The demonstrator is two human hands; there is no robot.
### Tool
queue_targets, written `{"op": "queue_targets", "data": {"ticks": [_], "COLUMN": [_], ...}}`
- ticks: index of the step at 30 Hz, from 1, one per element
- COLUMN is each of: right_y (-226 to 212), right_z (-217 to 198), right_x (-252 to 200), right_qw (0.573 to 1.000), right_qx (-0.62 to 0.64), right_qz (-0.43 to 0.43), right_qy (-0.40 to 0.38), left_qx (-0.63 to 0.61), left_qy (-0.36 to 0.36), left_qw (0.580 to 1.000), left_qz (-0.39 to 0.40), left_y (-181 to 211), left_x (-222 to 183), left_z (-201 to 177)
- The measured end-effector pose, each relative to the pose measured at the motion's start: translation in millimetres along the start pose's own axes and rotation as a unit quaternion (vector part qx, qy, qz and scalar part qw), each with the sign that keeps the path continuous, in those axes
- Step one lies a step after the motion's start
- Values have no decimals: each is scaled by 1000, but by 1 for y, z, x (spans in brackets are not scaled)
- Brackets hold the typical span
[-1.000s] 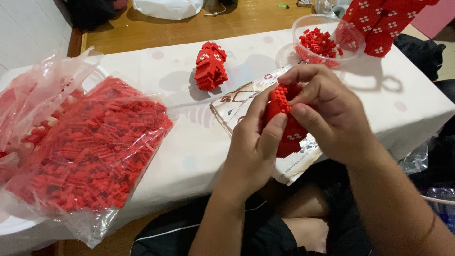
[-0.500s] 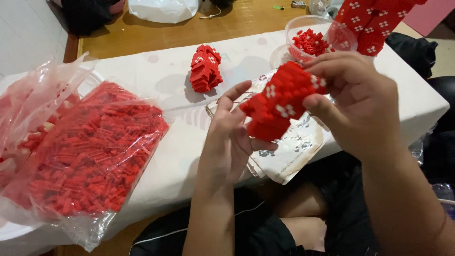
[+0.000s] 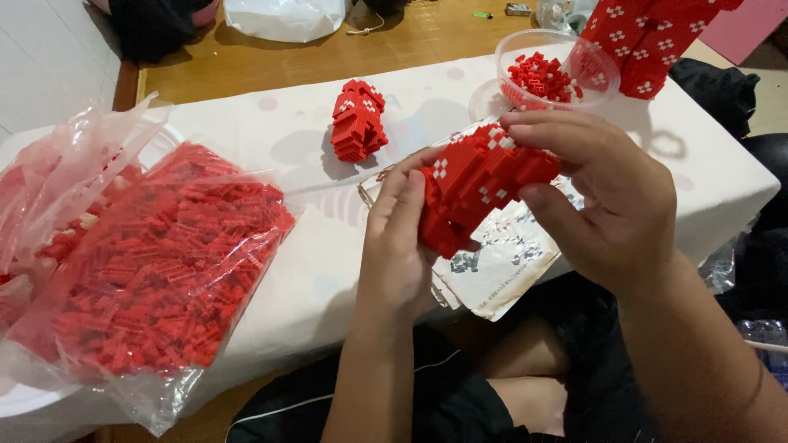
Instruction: Assembling a 3D model using small interlocking plastic blocks while following a printed instruction manual.
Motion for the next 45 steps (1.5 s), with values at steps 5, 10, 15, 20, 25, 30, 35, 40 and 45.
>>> {"op": "queue_targets", "data": {"ticks": [5,10,15,20,25,30,35,40,45], "right_y": [-1,1,-4,-9,-10,-14,-17,-18,-14], "right_z": [6,11,10,6,8,6,1,1,-6], "right_x": [-2,-3,0,3,1,0,4,4,2], "right_qw": [1000,999,996,991,985,987,983,983,983], "right_qx": [-19,3,64,61,77,65,47,34,57], "right_qz": [5,22,40,76,81,83,87,88,100], "right_qy": [-17,-34,-53,-94,-131,-123,-157,-158,-141], "left_qx": [177,242,261,292,326,348,352,363,399], "left_qy": [-43,-46,-41,-56,-69,-95,-98,-93,-91], "left_qw": [982,969,963,949,931,917,916,912,895], "left_qz": [49,34,56,105,149,172,165,166,179], "left_y": [28,39,42,44,45,44,49,49,48], "left_x": [-15,-27,-30,-33,-35,-35,-37,-37,-41], "left_z": [19,40,40,43,45,45,48,47,49]}}
Point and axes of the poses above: each hand's wrist, its own x-axis towards the middle knuckle, its own z-axis out of the palm, y = z × x, the point moved 8 cm from there along x, towards the middle knuckle, and after that the axes turned 11 degrees about -y, right-handed, at the moved point
